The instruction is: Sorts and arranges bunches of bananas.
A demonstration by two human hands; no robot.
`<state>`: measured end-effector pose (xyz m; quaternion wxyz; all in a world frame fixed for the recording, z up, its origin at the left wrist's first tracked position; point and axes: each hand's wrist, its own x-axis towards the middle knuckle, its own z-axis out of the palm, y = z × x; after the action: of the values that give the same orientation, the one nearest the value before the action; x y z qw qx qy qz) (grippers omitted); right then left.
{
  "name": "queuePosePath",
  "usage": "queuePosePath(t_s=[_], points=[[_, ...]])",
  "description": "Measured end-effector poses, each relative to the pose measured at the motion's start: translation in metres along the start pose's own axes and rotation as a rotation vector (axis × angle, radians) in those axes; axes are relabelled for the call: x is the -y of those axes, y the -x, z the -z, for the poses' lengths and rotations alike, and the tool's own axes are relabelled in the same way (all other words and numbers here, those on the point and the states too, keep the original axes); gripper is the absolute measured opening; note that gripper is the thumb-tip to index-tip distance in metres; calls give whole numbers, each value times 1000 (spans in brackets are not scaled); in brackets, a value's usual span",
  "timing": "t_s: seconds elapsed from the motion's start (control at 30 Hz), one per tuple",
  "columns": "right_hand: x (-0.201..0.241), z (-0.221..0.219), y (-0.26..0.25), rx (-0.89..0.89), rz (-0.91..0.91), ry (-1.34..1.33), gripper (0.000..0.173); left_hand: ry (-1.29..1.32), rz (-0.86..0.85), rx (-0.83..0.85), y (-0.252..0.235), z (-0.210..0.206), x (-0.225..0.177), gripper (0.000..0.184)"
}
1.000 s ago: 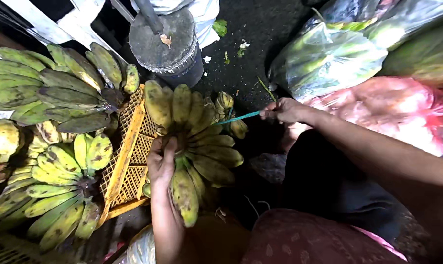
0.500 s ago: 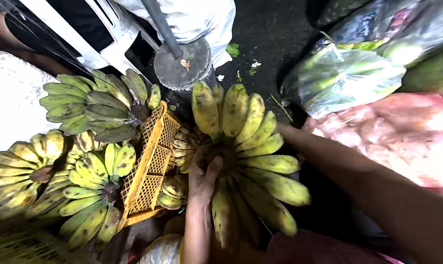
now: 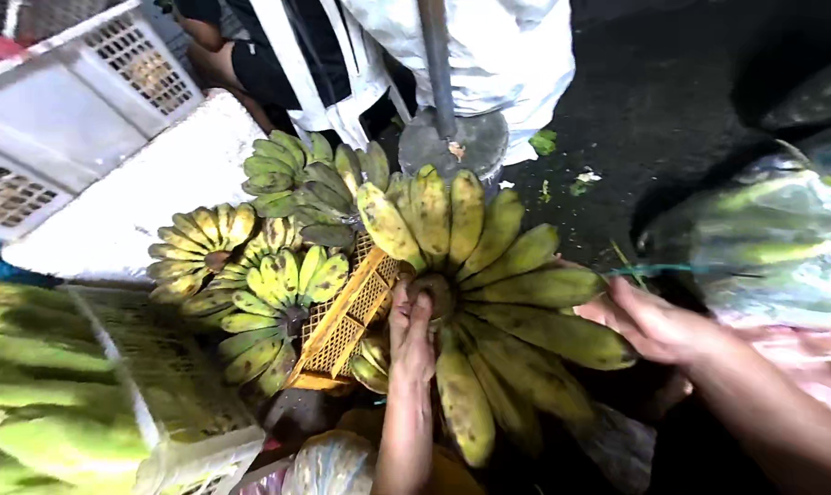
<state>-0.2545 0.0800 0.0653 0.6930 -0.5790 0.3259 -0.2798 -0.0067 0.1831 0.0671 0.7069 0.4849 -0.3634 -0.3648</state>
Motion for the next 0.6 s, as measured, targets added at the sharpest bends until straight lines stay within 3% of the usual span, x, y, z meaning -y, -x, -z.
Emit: queuePosePath(t_s=[0.1, 0.2, 0.27, 0.3, 0.33, 0.4, 0.5, 0.6], points=[[-4, -30, -12, 16, 229, -295, 91, 141, 56, 83, -1, 7, 5, 67], [6, -24, -35, 7, 308, -183, 94, 116, 111, 168, -1, 18, -6, 82], [24, -24, -50, 67, 334, -53, 96, 77, 129, 109, 2, 22, -20, 96], [35, -28, -57, 105, 343, 13, 94, 86, 123, 48, 4, 23, -26, 79], [47, -33, -65, 157, 359, 72, 90, 116, 113, -36, 6, 23, -31, 50], [75, -51, -79, 224, 361, 196, 90, 243, 72, -137, 6, 26, -35, 24], [111, -72, -110, 296, 339, 269, 88, 336, -17, -334, -7, 30, -55, 15], [128, -70, -133, 271, 424, 259, 77, 341, -106, -499, -32, 49, -86, 28]])
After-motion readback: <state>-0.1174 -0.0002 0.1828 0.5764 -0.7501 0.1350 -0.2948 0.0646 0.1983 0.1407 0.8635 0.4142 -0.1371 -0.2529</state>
